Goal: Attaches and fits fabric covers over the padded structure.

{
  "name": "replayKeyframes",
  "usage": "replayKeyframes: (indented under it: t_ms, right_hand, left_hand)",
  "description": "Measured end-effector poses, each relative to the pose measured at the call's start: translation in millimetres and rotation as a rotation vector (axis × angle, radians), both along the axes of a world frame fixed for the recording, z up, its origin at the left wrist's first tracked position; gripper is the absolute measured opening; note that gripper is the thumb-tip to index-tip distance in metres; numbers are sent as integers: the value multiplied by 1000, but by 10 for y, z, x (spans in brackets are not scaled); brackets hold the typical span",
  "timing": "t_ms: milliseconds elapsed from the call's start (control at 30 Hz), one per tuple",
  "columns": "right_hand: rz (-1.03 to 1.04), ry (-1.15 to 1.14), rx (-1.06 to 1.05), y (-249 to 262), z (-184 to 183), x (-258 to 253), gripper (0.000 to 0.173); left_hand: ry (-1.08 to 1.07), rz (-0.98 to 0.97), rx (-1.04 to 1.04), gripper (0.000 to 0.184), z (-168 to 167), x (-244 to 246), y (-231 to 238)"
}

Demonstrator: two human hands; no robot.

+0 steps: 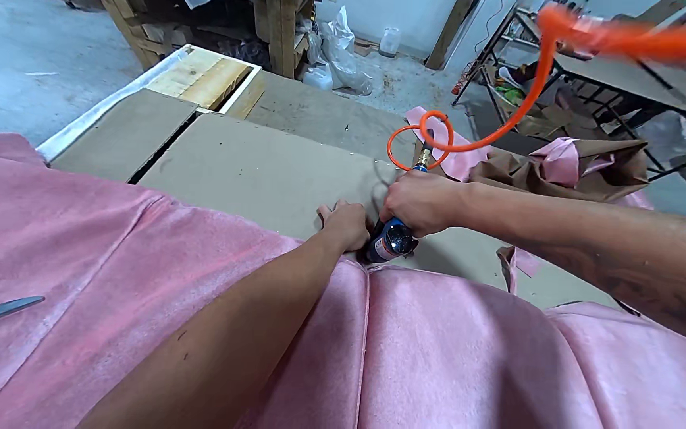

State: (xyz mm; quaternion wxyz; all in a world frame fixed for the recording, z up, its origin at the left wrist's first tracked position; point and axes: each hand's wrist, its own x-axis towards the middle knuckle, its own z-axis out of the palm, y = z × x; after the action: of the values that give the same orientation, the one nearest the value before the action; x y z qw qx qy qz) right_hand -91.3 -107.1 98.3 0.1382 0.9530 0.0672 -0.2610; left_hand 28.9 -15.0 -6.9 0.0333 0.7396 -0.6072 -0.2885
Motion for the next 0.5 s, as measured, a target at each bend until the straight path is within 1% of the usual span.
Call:
replayKeyframes:
  t_ms: [100,133,167,233,267,300,333,400,433,467,500]
  right_hand:
    - [49,-60,154,-96,15,-140,18]
    - [55,-77,197,-120,42,-212,20]
    - [51,-88,181,-138,74,-303,23]
    - [7,-94,157,-195,86,-550,34]
    - [-53,-82,156,-212,82,-707,44]
    - [-125,-77,172,-250,52,-876,57]
    - [-195,-94,205,-325,-22,-1048,68]
    - [-303,-211,241,-480,-229,-1340,82]
    - [-354,-301,226,-501,-320,-1444,88]
    - [-430,-382,183,-443,-378,-1525,88]
    - [-539,-440,144,-318,-365,-1559,82]
  left_hand:
    - [-10,-28,17,18,47,1,5]
    - [6,-23,24,17,59,0,11]
    - [33,-11,18,18,48,2,22]
    - [95,35,-5,27,32,7,42]
    - [120,77,-45,28,70,3,61]
    - [150,134,-123,26,158,-5,104]
    - [169,194,-255,23,285,-15,190]
    - [144,237,-576,18,581,-41,556]
    - [120,185,-678,19,700,-57,886]
    - [83,95,-699,23,757,-82,1322]
    - [50,-5,-671,28,775,-120,1852]
